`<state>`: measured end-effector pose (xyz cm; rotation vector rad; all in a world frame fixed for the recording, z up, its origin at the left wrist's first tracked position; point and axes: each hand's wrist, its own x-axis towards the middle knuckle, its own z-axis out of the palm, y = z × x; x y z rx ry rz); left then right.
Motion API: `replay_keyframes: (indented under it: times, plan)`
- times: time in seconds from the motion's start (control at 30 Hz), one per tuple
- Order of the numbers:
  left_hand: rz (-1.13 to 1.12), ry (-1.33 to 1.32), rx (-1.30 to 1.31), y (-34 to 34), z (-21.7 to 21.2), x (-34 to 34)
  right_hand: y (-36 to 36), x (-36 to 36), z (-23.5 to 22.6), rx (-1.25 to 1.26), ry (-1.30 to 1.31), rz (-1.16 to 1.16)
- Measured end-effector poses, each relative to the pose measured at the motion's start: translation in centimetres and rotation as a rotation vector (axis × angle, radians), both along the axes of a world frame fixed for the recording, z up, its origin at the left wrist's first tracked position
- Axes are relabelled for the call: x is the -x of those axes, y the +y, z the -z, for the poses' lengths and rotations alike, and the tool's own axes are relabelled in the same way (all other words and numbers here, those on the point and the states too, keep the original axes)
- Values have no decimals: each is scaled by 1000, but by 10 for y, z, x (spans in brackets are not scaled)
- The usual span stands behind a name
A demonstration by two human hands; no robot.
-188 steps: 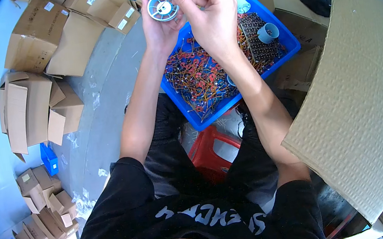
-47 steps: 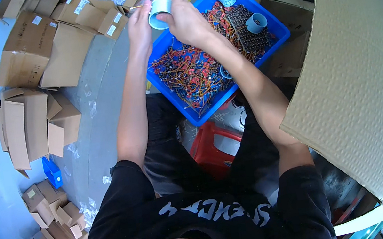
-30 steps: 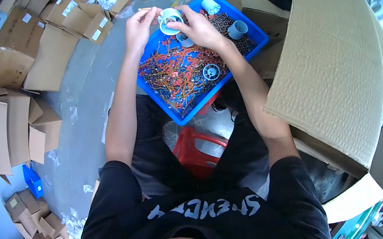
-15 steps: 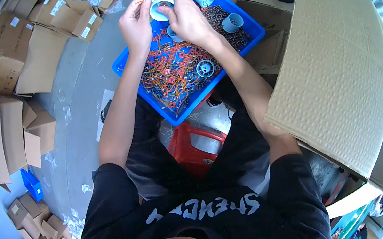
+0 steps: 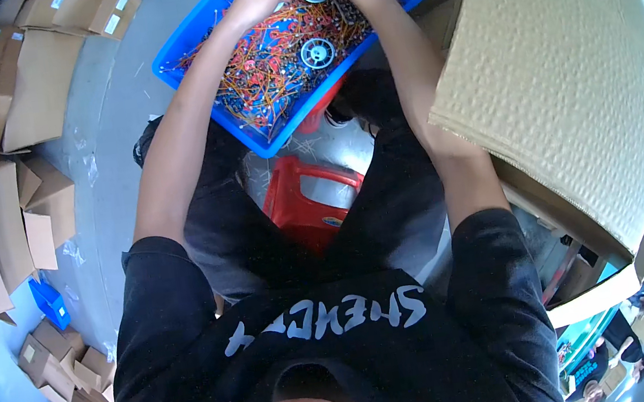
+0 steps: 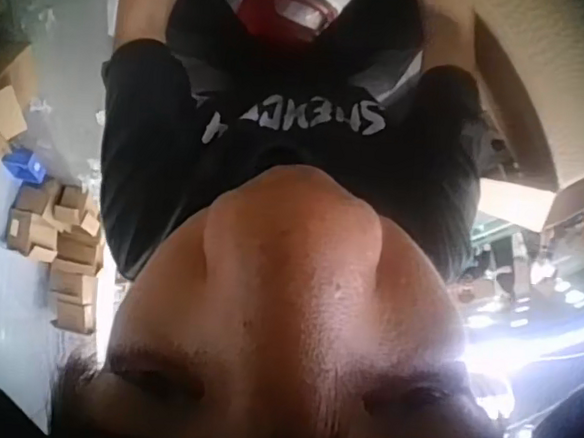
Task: Packing small circular electronic components into white cylindrical tubes and then into a large cardboard box.
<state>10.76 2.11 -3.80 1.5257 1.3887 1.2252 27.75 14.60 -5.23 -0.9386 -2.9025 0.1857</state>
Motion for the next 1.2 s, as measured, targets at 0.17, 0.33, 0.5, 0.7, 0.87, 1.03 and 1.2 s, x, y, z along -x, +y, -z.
replay_keyframes:
  times: [0.17,0.33,0.5,0.7,0.87,1.03,1.2]
  plan:
    - [-88,595,-105,-19,-9,-10,-34,25,14,-56,-79,225]
    - [109,796,131,-54,-44,-22,-50,28,-52,95,50,418]
    - [323,909,175,-62,-15,-26,-42,8,-88,201,-241,40]
    - [376,395,358,-42,-62,1,-64,13,-51,513,-368,60]
    - [219,38,180,-44,-69,50,-92,35,-44,204,-392,1]
    - [-79,-422,244,-39,-70,58,-93,32,-28,57,-362,55]
    - [-277,-414,117,-44,-79,55,-101,39,-23,-17,-406,101]
